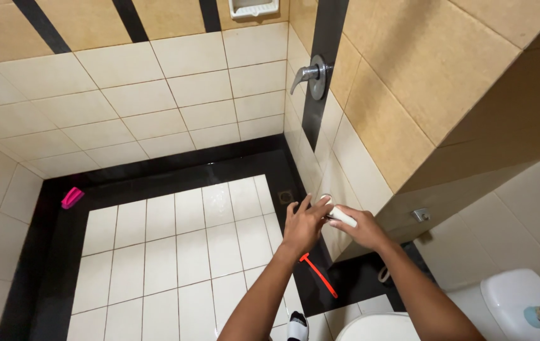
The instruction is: The person wipes the toilet seat and tank with a yellow sponge, then cleans the sink basin and faucet with a green cloth. They then use a handheld bidet sprayer to rinse the tiled floor, directing the water stream across the white and black tiles.
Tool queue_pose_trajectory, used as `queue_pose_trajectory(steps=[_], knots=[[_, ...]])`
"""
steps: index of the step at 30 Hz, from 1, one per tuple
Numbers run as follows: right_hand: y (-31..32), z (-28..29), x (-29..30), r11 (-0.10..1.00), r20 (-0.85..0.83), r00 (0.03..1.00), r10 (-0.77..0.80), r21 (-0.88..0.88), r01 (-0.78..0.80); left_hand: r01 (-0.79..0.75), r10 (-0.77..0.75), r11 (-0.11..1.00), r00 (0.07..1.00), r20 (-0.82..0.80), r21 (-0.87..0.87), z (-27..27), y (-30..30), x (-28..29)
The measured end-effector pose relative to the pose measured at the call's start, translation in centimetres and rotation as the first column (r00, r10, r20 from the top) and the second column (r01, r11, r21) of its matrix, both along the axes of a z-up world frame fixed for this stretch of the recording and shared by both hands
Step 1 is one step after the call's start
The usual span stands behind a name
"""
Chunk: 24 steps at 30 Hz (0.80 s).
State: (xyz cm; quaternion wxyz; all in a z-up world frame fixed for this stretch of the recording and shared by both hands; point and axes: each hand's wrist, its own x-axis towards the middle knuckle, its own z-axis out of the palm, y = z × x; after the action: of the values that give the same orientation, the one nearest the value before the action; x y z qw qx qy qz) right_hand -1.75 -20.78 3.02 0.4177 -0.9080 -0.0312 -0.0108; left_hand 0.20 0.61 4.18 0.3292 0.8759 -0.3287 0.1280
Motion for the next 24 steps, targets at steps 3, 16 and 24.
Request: queue_pose_trajectory(steps=[3,16,24], knots=[[0.6,1.2,-0.2,0.999,0.015,1.000,-0.011,-0.043,0.012,-0.001,0.001,1.000,1.000,0.030,-0.027,0.1,0.1,0.1],[2.3,3.3,-2.8,0.999,0.006,1.000,0.027,0.024,-0.027,0.000,-0.001,0.999,1.000,-0.012,-0.049,2.4,1.8,-2.6],[2.6,2.1,-5.0,0.994,-0.035,0.999,0.017,0.113,-0.013,0.016,-0.018,1.000,0.998,-0.060,-0.026,2.2,2.4,-4.2]])
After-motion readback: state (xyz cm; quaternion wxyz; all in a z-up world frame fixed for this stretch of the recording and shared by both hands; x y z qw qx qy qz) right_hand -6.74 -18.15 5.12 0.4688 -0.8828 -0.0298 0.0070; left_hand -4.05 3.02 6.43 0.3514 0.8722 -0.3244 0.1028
